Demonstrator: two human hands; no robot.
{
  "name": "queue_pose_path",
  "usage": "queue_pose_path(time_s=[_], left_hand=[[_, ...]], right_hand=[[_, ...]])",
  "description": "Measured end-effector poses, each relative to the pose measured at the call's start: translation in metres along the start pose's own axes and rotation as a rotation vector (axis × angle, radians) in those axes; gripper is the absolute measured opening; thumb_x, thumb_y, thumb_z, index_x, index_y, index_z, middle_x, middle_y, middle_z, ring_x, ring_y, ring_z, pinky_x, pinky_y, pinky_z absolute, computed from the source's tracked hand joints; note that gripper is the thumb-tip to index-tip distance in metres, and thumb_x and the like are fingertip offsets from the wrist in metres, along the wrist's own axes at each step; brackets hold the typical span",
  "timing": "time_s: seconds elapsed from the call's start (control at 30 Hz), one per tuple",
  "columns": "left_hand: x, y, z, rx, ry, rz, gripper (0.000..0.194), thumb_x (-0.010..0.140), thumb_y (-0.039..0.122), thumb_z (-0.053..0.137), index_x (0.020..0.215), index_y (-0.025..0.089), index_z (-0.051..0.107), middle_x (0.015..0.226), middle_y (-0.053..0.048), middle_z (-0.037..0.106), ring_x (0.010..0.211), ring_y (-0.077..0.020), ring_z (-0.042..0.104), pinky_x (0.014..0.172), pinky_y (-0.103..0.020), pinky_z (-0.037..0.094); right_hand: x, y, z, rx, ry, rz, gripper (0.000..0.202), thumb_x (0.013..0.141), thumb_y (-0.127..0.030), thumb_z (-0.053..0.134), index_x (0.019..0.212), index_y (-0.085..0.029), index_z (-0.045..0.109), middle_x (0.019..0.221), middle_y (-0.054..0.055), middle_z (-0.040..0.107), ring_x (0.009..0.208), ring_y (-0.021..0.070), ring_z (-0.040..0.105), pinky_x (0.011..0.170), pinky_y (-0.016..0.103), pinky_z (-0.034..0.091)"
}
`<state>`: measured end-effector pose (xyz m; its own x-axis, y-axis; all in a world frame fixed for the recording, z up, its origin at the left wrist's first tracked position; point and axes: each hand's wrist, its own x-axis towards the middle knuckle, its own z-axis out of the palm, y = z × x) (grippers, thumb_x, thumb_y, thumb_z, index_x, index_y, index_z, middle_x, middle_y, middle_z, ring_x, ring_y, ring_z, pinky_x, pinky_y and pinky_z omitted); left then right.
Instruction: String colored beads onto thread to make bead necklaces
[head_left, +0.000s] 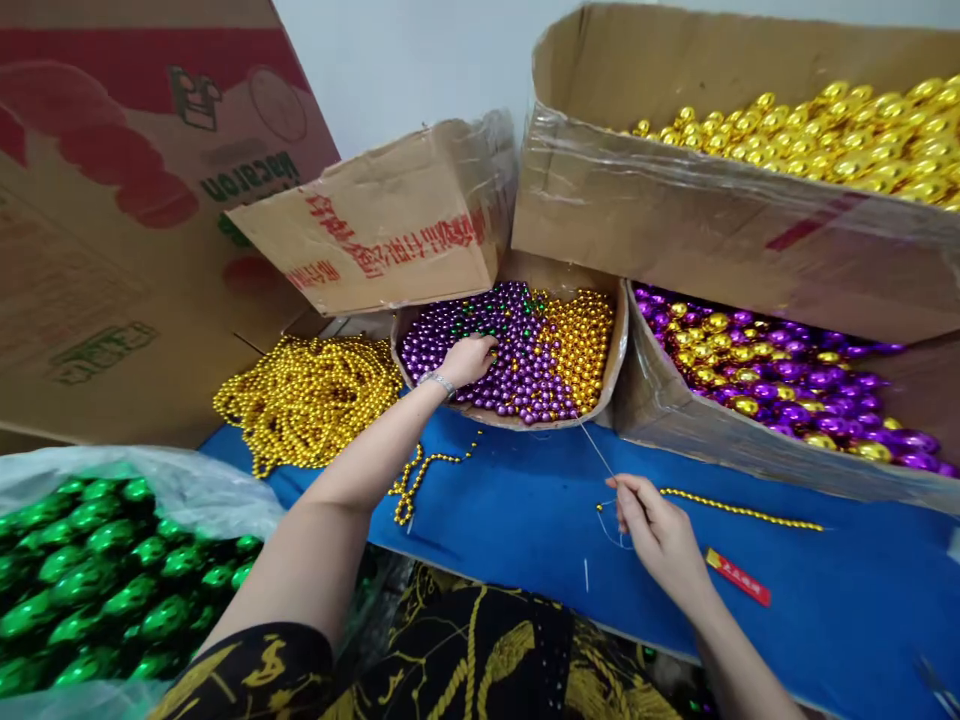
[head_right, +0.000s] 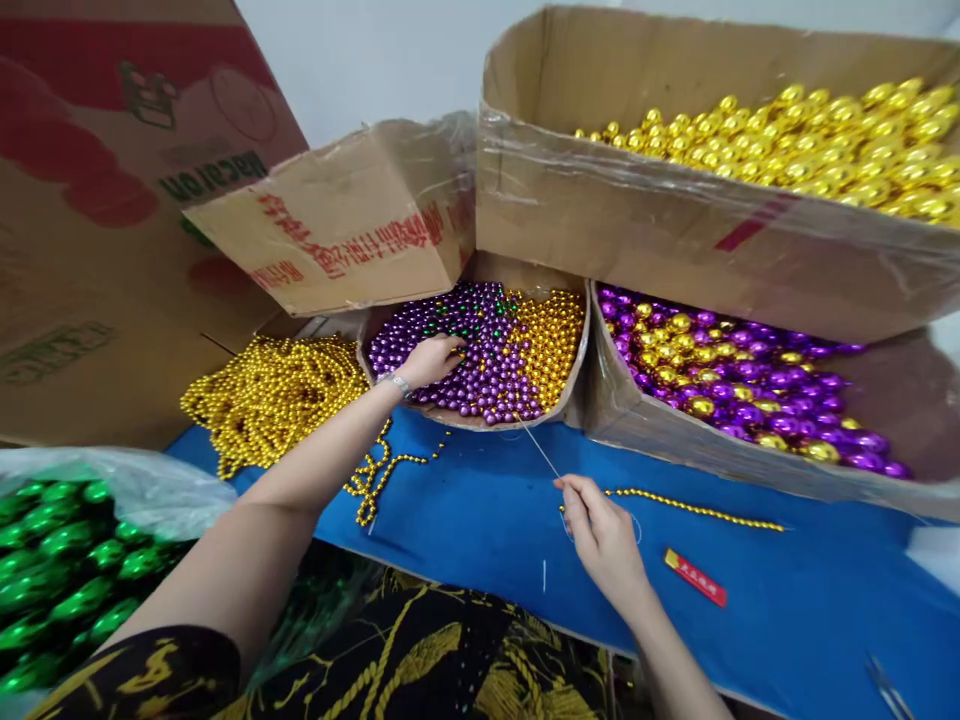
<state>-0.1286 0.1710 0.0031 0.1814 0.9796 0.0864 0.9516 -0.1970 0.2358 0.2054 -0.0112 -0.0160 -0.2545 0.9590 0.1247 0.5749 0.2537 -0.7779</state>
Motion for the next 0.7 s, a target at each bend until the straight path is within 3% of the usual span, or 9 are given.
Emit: queue_pose_path(time_s=[0.23, 0.4, 0.53, 0.7], left_hand=[[0.008, -0.004, 0.003, 0.178, -0.104, -0.027, 0.026, 0.090, 0.019, 0.047, 0.107, 0.015, 0.066, 0.103, -0.015, 0.068, 0.097, -0.0292, 0.065, 0.077, -0.034, 0.050], [0.011, -0.002, -0.003, 0.203, -0.139, 0.022, 0.029, 0.090, 0.019, 0.045, 0.111, 0.019, 0.065, 0.114, -0.011, 0.066, 0.108, -0.0276, 0.060, 0.080, -0.032, 0.049], [0.020, -0.005, -0.001, 0.205, -0.228, 0.044, 0.029, 0.086, 0.020, 0.054, 0.111, 0.019, 0.066, 0.105, -0.011, 0.069, 0.102, -0.0294, 0.061, 0.082, -0.036, 0.049], [0.027, -0.007, 0.000, 0.156, -0.237, 0.052, 0.030, 0.085, 0.017, 0.055, 0.111, 0.023, 0.069, 0.100, -0.010, 0.070, 0.105, -0.0303, 0.060, 0.090, -0.042, 0.047]], right_hand=[[0.016, 0.007, 0.007, -0.009, -0.006, -0.039, 0.030, 0.100, -0.039, 0.041, 0.104, -0.020, 0.063, 0.073, 0.000, 0.067, 0.057, 0.0103, 0.064, 0.057, 0.019, 0.050], [0.024, 0.009, 0.012, -0.004, -0.010, -0.074, 0.027, 0.100, -0.036, 0.042, 0.103, -0.020, 0.064, 0.073, 0.001, 0.068, 0.056, 0.0099, 0.065, 0.055, 0.018, 0.050], [0.030, 0.009, 0.018, -0.006, -0.007, -0.134, 0.025, 0.101, -0.033, 0.042, 0.103, -0.020, 0.064, 0.072, 0.000, 0.068, 0.056, 0.0092, 0.064, 0.056, 0.018, 0.050], [0.034, 0.008, 0.024, -0.004, -0.020, -0.146, 0.023, 0.101, -0.030, 0.043, 0.104, -0.020, 0.063, 0.079, 0.000, 0.071, 0.057, 0.0084, 0.065, 0.055, 0.016, 0.050]])
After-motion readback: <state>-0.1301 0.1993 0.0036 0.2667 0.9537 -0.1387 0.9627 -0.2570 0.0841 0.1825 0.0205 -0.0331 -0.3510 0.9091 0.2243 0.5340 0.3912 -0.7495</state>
